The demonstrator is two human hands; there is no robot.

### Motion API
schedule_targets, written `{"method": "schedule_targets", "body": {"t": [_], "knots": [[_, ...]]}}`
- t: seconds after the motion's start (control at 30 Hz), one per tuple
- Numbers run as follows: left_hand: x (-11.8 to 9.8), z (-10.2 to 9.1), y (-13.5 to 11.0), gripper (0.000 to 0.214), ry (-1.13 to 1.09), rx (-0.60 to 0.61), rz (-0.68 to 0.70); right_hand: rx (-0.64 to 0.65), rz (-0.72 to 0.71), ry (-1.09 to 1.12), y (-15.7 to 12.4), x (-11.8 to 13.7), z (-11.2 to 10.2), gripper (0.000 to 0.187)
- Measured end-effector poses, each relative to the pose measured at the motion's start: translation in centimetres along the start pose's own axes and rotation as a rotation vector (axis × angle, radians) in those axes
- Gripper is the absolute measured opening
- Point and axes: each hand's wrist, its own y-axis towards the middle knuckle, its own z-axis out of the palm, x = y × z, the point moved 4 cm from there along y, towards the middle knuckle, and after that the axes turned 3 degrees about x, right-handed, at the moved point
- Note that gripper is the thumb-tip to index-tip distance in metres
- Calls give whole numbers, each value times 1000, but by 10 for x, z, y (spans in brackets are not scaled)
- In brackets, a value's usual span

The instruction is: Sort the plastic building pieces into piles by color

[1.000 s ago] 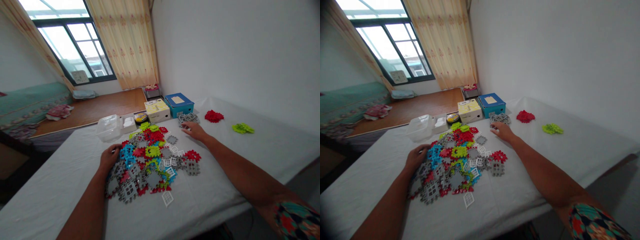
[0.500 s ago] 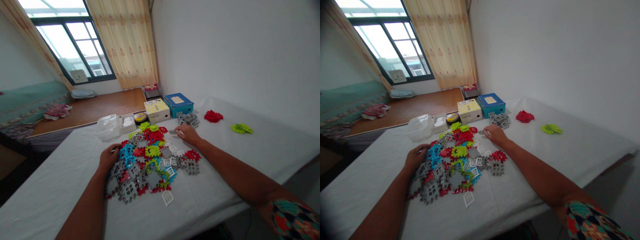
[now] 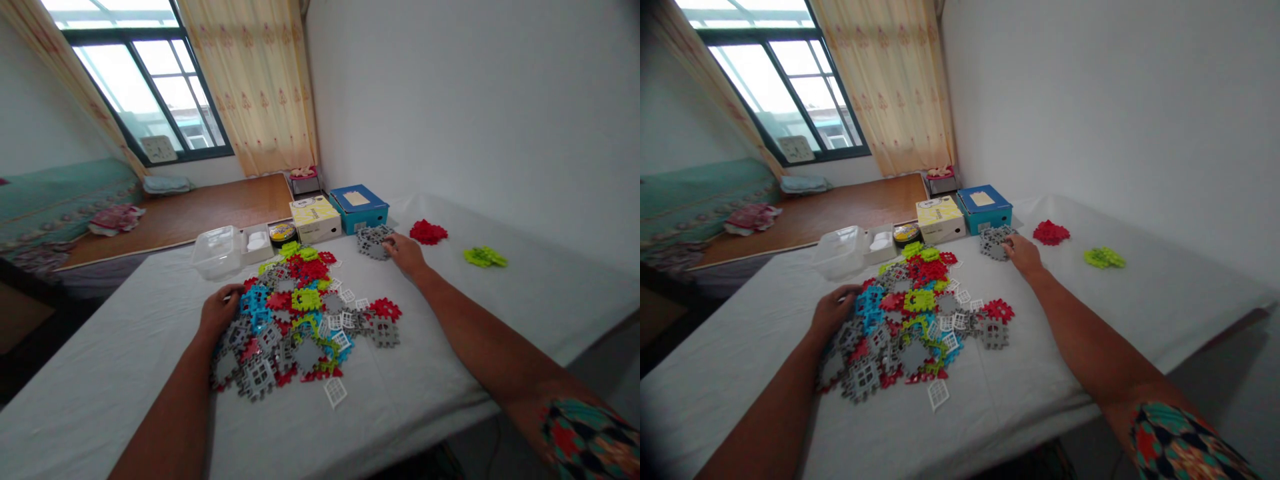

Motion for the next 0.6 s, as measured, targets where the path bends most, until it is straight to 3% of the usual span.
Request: {"method": "schedule_targets", "body": {"t": [0.07, 0.13, 0.27, 0.37, 0.47, 0.6], "knots": [[0, 0, 0, 34, -2, -11, 9, -66, -16, 15, -1, 7, -6, 27], [0, 1, -1, 34, -2, -13, 0, -50, -119, 111, -5, 26, -6, 25], [1, 3, -2, 36, 2, -1, -29, 335, -466, 367, -35, 90, 13, 28], [-1, 3, -3, 37, 8, -2, -5, 555, -709, 396, -66, 132, 22, 46], [-2, 3, -2, 37, 16, -2, 23, 584, -792, 348, -80, 148, 21, 53], [2, 4, 0, 38, 13, 2, 9, 552, -808, 340, -84, 149, 18, 33]]}}
